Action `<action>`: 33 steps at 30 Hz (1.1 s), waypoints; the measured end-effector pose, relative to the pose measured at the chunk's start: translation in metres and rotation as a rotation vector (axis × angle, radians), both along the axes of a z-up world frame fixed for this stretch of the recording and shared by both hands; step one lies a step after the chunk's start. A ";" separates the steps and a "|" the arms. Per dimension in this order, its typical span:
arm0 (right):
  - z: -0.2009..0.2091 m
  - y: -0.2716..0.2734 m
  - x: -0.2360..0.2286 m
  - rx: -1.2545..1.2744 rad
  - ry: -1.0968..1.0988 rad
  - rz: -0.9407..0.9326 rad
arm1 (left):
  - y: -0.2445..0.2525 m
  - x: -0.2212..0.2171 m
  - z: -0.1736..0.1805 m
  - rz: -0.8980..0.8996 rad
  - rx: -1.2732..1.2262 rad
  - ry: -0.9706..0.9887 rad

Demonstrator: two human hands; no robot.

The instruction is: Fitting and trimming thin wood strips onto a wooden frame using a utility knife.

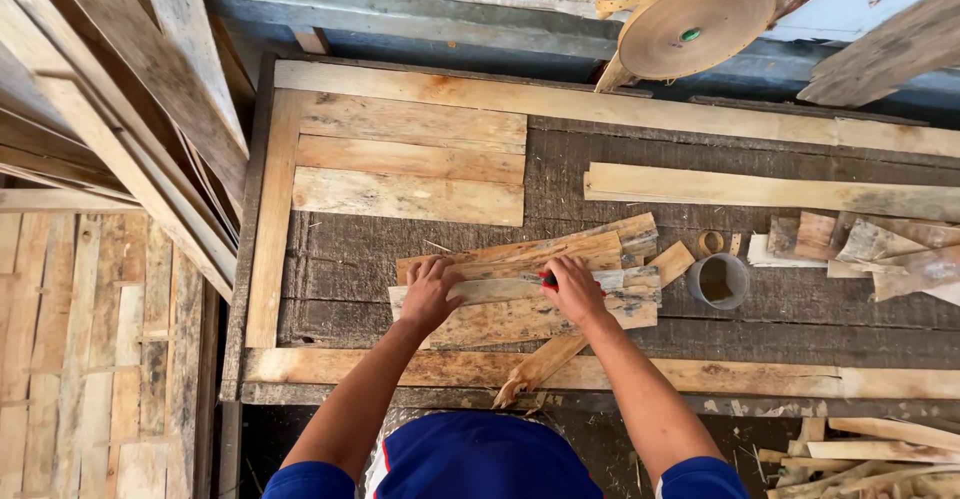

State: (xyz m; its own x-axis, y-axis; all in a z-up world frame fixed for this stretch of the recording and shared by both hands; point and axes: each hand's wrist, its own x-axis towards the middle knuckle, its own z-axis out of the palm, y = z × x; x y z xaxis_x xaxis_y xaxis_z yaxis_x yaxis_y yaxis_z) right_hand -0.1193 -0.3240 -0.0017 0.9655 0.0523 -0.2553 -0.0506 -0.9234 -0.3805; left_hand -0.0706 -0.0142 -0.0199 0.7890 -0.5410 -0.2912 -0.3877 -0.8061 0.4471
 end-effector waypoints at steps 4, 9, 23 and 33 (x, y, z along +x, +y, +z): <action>0.012 -0.003 0.002 0.018 0.049 0.002 | 0.004 -0.002 -0.006 0.039 -0.084 -0.074; 0.021 -0.005 0.009 0.063 0.037 -0.084 | 0.006 0.020 -0.006 0.113 -0.198 -0.040; -0.005 0.019 0.027 -0.182 -0.030 0.013 | 0.036 0.050 0.002 0.131 -0.018 0.059; 0.004 0.025 0.002 -0.153 0.007 -0.121 | -0.020 0.032 -0.014 -0.124 0.072 0.146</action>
State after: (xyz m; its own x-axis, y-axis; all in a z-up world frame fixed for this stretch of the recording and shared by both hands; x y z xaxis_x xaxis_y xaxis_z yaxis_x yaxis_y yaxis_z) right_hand -0.1177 -0.2989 0.0024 0.9604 -0.1043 -0.2585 -0.1673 -0.9574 -0.2355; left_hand -0.0389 -0.0338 -0.0339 0.6644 -0.6048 -0.4390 -0.4209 -0.7882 0.4489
